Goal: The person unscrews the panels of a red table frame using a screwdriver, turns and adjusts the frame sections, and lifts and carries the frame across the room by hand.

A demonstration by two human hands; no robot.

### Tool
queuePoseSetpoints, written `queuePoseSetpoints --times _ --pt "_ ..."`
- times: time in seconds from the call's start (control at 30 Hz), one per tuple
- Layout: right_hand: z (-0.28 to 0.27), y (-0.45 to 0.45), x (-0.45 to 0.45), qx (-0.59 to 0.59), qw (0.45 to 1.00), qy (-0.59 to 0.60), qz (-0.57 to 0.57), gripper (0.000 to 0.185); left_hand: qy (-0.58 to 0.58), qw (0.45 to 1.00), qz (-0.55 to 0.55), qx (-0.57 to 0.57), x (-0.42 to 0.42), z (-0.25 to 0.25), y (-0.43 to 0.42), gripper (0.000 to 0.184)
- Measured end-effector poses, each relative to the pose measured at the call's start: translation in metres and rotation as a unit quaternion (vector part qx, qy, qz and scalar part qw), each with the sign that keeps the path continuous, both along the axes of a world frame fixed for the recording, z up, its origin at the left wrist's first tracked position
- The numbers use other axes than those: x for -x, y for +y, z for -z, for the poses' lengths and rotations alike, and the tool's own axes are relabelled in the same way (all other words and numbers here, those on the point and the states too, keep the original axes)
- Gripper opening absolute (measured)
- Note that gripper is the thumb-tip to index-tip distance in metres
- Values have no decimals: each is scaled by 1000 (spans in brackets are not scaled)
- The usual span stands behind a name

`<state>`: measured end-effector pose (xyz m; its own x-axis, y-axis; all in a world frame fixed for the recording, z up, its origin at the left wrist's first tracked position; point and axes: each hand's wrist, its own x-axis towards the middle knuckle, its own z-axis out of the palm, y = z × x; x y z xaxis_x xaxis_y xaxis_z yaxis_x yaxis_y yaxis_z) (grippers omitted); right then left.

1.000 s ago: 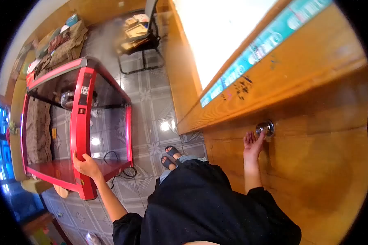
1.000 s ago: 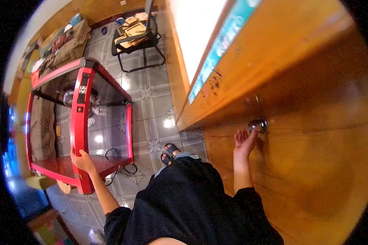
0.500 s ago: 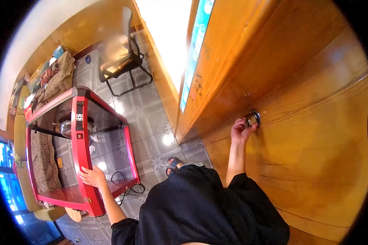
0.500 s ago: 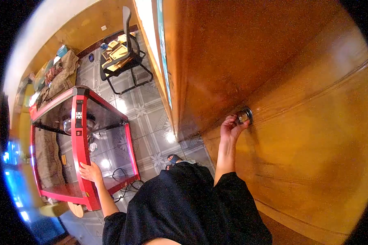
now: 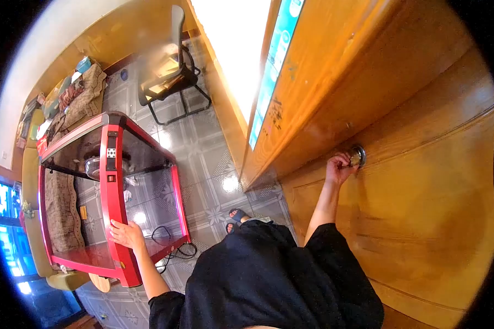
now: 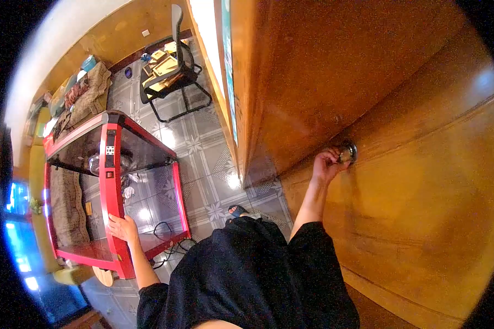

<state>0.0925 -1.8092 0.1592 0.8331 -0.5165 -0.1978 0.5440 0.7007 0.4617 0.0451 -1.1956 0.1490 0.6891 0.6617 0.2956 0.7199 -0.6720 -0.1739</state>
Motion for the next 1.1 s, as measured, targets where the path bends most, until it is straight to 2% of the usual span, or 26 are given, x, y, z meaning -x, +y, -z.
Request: queuePoseSetpoints --times 0.1,0.2,0.23,0.37,0.47,0.6,0.67,0.7,0.77,0.8,0.83,0.9,0.93,1.0,1.07,1.1 --pt "0 -25 -1 -21 999 24 13 48 -6 1000 9 -17 1 5 1 62" --pt "14 -58 -2 93 995 41 -2 53 -8 1000 11 -22 3 8 4 61" --pt "14 -67 -1 94 995 43 -4 53 -20 999 15 -25 3 9 6 61" --pt "23 -94 -3 183 976 115 -16 46 -41 999 7 -13 0 4 5 60" --pt "17 -94 -8 177 945 273 44 44 -41 999 -1 2 -1 2 6 61" --pt "17 -93 -6 218 939 264 42 45 -43 999 2 -17 0 10 16 64" --pt "13 -89 -5 299 888 345 49 48 -47 998 9 -31 1 15 25 66" --pt "3 -80 -5 299 887 348 50 48 -44 999 11 -30 0 17 29 66" --pt "-21 -59 -5 207 873 441 17 50 -31 999 10 -37 -1 19 36 69" --pt "-23 -59 -2 233 895 381 -13 51 -28 999 13 -38 -2 19 40 69" --pt "-25 -58 -2 231 894 384 -12 51 -18 999 15 -38 -3 19 44 71" --pt "-30 -55 -3 255 859 444 -13 50 -5 999 17 -38 -6 16 49 74" --pt "-23 -60 -1 255 858 446 -14 50 3 1000 13 -17 -10 12 52 78" --pt "-4 -84 2 351 848 397 3 35 10 1000 4 4 -17 9 55 82" --pt "8 -105 2 428 822 375 5 32 9 999 18 40 -22 7 62 90" --pt "4 -109 -1 410 830 378 -15 33 24 998 -2 57 -25 1 59 92"
